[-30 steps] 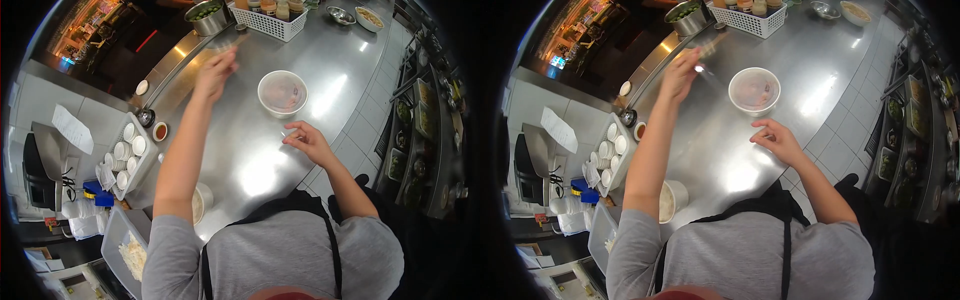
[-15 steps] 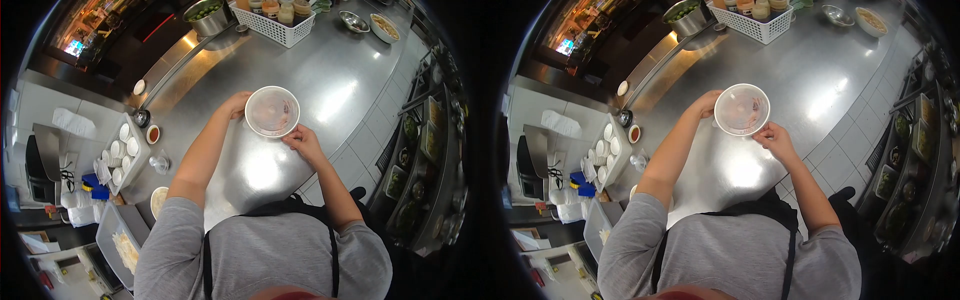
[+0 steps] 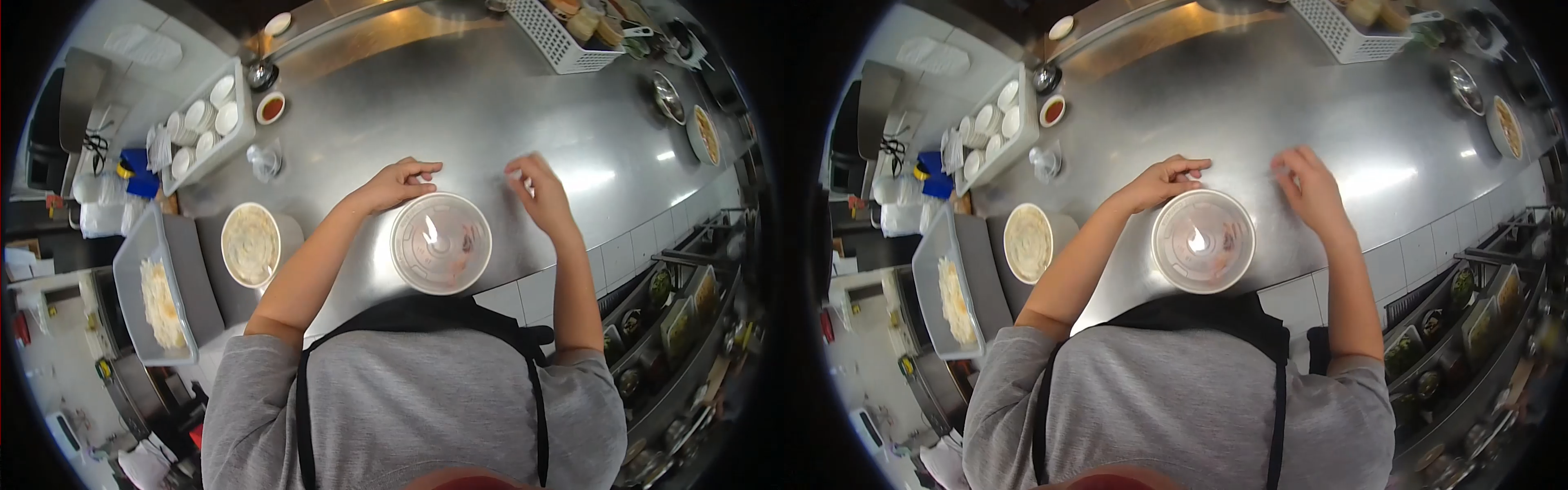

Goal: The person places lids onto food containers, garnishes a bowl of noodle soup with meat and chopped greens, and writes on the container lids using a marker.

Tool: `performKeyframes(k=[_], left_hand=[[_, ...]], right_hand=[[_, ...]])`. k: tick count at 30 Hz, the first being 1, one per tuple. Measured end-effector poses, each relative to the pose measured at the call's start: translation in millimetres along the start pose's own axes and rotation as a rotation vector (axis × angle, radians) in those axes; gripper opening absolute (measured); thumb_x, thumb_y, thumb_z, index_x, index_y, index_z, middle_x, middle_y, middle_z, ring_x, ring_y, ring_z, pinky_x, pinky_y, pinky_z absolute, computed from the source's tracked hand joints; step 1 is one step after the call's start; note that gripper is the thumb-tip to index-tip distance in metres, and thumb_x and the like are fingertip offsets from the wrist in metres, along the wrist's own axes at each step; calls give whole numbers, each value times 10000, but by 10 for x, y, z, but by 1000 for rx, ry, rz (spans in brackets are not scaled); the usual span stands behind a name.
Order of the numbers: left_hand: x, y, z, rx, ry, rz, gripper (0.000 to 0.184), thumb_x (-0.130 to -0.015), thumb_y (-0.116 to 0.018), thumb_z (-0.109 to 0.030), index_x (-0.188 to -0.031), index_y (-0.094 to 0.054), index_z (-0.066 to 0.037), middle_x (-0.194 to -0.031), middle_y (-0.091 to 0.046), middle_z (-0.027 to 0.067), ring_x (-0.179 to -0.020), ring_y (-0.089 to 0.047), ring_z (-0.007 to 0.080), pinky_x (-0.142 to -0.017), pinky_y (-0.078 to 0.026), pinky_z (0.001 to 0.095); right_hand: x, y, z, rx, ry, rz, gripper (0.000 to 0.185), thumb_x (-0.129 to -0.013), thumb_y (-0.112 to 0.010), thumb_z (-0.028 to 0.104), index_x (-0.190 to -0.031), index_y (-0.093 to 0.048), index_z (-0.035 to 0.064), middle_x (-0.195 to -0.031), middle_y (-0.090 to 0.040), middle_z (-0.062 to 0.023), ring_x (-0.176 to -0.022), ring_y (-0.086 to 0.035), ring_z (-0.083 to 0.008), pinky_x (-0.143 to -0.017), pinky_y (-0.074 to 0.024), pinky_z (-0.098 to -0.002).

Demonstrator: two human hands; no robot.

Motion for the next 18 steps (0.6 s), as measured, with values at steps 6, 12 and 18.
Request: performKeyframes(k=[6,12,18], left_hand=[[162,-173,110,183,-28,-244,368,-842,-583,-311,-1122,-579,-73,-936,-510,25,-784,-475,102,-757,-418,217],[684,-263,-61,513,122,-79,558,-915,-340,-477,-1207,-499,-28,-1141,-539,135,-1041,-516,216,-921,-383,296],[734,-333,19,487,172,-135,531,-925,-349,-434,-1203,-495,-6,-1153,-534,158,-1064,-510,209,-910,-402,304]], right_hand=[[-21,-340,561,-276,362,295,162,-766,-528,-18,-891,-589,65,-1046,-510,-74,-885,-544,-215,-758,-446,-298],[-43,-550,511,-252,380,348,213,-756,-521,-27,-914,-613,82,-1039,-509,-73,-932,-520,-215,-774,-447,-306],[-105,-565,592,-130,425,429,271,-760,-524,-11,-960,-639,131,-1018,-516,-64,-937,-513,-205,-777,-445,-305]])
Point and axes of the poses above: each hand's wrist, its own x-axis away from the middle knuckle, its own y-axis out of the back of the hand, z = x × y, the point moved 2 cm from there along -x, towards the middle knuckle
